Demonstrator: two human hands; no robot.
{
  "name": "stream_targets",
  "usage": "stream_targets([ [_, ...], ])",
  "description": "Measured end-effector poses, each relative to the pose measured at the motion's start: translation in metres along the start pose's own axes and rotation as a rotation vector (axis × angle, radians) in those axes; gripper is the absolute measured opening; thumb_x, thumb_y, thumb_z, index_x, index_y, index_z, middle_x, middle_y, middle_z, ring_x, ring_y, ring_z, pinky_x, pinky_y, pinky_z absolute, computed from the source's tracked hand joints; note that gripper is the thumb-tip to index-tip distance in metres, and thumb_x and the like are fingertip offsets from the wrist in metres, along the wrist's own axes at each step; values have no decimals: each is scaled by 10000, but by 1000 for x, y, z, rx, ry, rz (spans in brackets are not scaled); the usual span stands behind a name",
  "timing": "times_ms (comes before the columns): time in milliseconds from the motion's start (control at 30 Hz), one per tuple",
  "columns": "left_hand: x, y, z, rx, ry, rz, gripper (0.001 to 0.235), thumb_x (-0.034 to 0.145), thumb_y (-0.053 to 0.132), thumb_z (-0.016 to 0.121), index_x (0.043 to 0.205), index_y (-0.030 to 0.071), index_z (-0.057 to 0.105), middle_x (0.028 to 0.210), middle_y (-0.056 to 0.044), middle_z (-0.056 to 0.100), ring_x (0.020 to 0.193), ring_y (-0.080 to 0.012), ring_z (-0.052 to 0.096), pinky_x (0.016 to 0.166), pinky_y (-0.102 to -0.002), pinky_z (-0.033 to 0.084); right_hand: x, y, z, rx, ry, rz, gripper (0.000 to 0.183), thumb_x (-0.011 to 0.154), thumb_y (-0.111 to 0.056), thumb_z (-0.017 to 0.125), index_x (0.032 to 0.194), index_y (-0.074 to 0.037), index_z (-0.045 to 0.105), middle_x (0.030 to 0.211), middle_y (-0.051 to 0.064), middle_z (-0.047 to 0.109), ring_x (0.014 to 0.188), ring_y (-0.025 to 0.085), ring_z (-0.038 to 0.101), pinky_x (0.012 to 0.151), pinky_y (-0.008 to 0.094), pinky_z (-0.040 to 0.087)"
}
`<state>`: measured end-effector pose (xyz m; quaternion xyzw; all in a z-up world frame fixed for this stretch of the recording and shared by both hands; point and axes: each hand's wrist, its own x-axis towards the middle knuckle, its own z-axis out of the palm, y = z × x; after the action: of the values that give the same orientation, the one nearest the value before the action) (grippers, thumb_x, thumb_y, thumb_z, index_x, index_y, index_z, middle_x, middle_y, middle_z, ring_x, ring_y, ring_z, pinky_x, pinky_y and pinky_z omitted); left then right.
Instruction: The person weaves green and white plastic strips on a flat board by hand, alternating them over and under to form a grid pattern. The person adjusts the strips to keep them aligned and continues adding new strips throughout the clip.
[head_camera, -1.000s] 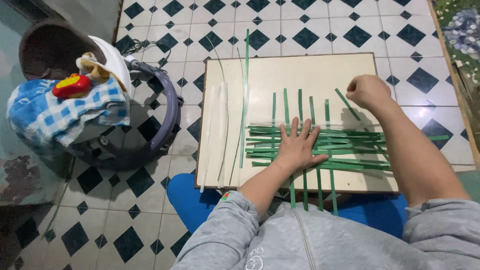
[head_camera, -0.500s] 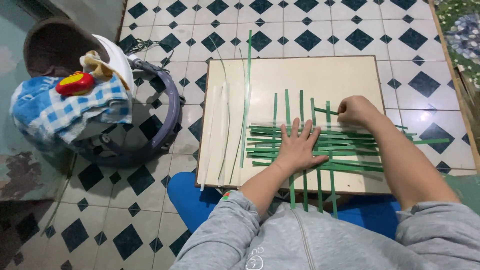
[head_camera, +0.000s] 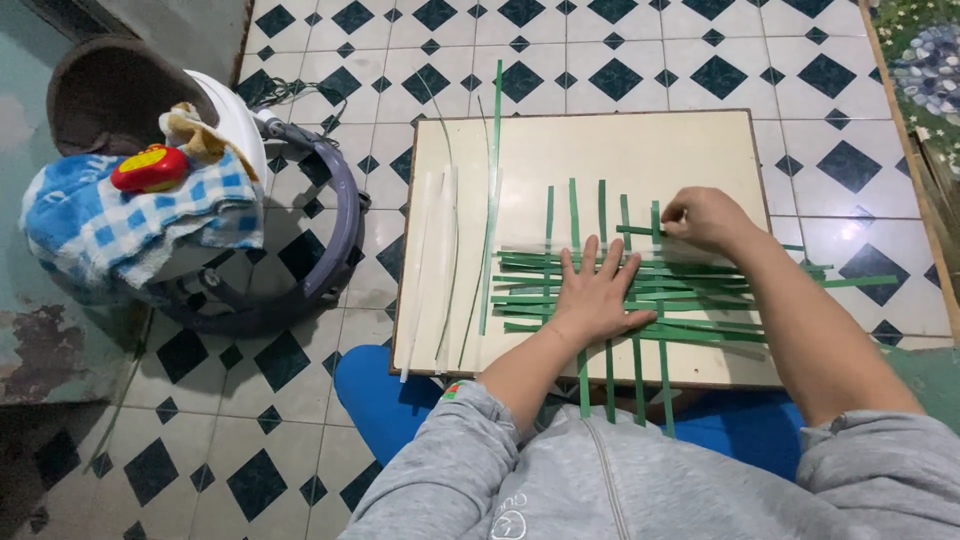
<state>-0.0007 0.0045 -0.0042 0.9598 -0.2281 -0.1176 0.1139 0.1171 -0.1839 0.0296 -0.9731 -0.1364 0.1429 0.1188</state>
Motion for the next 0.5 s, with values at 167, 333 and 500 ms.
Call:
stream_targets([
  [167,1,1,2,34,-10,-1,887,855,779,289,1523,195,267,1610,-130,163,1481,-431,71,1110,-732,79,5,-45,-2,-149,-60,-67,202,837,-244,696,970,-120,784,989,72,741,939,266,690,870,370,544],
  [333,5,-1,4,38,-3,-16,882,842,775,315,1509,200,278,1611,-121,166,1482,-433,77,1111,-731,90,37,-37,30,-119,-97,-56,173,865,-211,698,971,-115,796,938,72,763,884,247,719,847,346,553],
  [500,7,-4,15,4,30,-11,882,838,802,302,1517,241,256,1615,-114,147,1492,-426,63,1119,-723,98,49,-39,39,-89,-129,5,195,834,-213,710,950,-89,805,892,94,769,870,270,726,824,365,567],
])
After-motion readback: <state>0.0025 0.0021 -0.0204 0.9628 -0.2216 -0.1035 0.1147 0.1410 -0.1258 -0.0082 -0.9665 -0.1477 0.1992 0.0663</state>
